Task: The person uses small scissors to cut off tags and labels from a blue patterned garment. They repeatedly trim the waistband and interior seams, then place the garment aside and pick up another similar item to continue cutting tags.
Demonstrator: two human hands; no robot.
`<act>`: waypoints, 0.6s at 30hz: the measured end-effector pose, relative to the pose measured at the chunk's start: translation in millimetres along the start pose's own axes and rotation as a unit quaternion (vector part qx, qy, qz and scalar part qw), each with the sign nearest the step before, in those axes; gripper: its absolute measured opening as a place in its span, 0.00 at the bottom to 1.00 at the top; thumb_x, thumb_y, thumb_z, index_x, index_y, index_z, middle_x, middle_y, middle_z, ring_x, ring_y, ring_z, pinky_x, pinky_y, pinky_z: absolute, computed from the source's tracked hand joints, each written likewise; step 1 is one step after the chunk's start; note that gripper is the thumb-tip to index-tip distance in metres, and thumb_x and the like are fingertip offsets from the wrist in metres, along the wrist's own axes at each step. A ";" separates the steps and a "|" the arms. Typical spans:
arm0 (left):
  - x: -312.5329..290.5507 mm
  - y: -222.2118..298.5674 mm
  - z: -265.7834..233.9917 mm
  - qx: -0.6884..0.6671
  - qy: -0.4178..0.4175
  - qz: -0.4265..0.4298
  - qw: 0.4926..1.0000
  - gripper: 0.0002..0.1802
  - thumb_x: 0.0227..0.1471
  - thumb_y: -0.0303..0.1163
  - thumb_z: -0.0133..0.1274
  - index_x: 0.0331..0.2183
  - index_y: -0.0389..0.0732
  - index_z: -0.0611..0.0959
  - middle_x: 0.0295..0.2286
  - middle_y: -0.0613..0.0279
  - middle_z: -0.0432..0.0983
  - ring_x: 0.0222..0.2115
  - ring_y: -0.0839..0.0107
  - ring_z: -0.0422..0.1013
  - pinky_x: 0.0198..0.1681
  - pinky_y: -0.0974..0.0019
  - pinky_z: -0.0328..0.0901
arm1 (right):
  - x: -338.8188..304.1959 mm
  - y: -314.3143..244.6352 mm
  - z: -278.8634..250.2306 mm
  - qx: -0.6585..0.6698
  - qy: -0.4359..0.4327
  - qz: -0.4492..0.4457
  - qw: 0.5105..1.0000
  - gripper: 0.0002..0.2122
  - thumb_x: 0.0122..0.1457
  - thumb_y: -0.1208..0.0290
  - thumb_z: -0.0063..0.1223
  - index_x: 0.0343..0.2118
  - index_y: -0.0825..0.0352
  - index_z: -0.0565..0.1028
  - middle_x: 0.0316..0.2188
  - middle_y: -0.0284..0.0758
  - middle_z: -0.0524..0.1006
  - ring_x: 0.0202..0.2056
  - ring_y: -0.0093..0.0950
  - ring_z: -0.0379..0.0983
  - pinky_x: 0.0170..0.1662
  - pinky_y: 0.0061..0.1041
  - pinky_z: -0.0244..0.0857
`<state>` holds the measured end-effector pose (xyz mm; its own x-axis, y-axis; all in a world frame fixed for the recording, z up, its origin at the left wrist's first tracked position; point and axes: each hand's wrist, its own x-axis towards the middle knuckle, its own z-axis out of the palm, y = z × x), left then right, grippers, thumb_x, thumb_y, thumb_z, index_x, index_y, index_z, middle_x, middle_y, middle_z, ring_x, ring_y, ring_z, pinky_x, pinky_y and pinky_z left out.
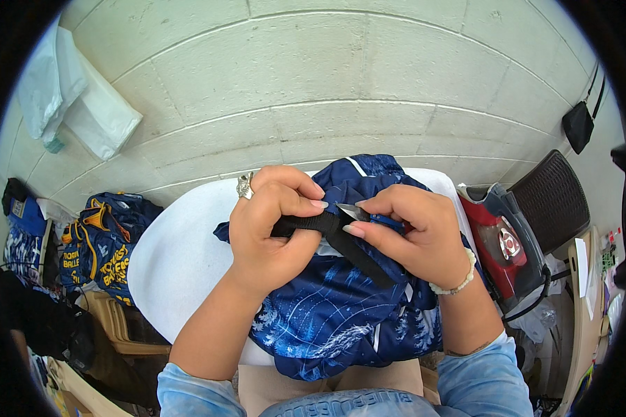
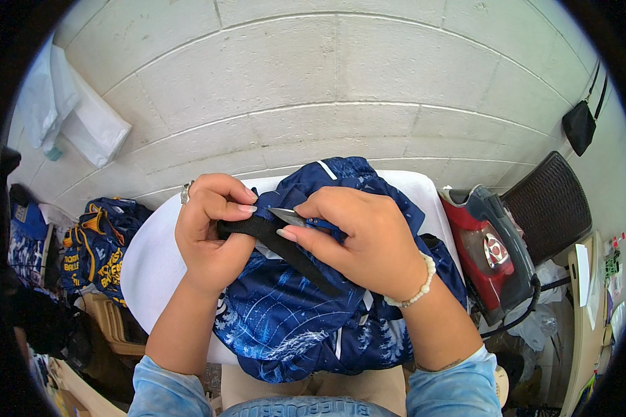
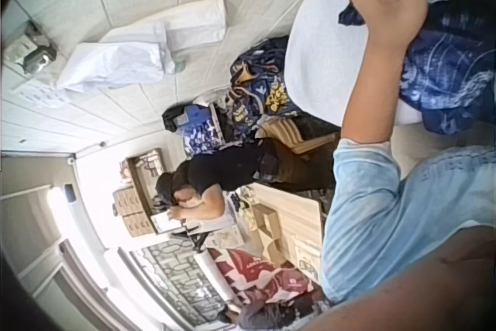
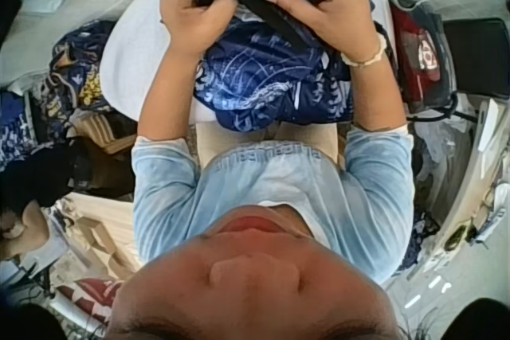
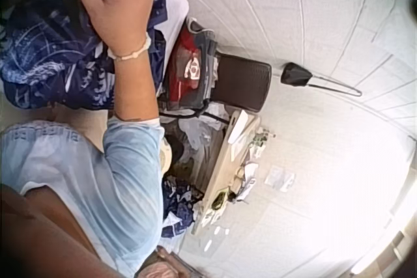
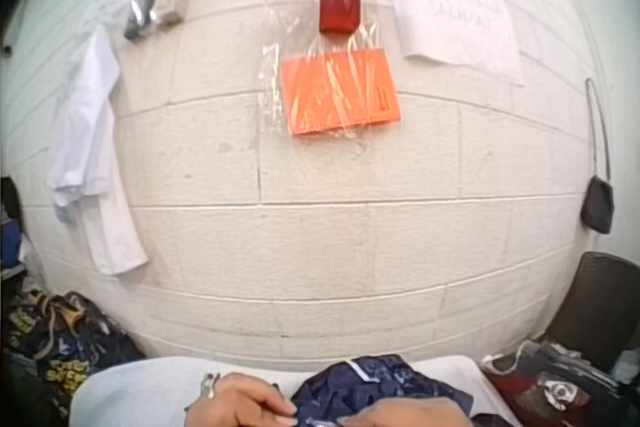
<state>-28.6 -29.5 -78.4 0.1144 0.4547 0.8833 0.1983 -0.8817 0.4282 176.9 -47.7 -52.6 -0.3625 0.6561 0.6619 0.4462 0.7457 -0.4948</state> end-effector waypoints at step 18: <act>7.6 -4.1 -6.6 -0.130 -0.039 -0.311 0.941 0.12 0.43 0.14 0.52 0.33 0.37 0.75 0.32 0.62 0.75 0.32 0.77 0.70 0.40 0.74 0.64 | -2.6 -1.9 -6.7 -0.019 -0.099 0.042 0.994 0.14 0.45 0.71 0.65 0.35 0.65 0.73 0.30 0.37 0.74 0.32 0.41 0.74 0.33 0.31 0.68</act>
<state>-34.9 -23.3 -72.1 0.1279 0.8921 0.4334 0.0075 -0.4378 0.8990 182.5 -51.6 -49.6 -0.4746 0.7286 0.4938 0.5115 0.6849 -0.5189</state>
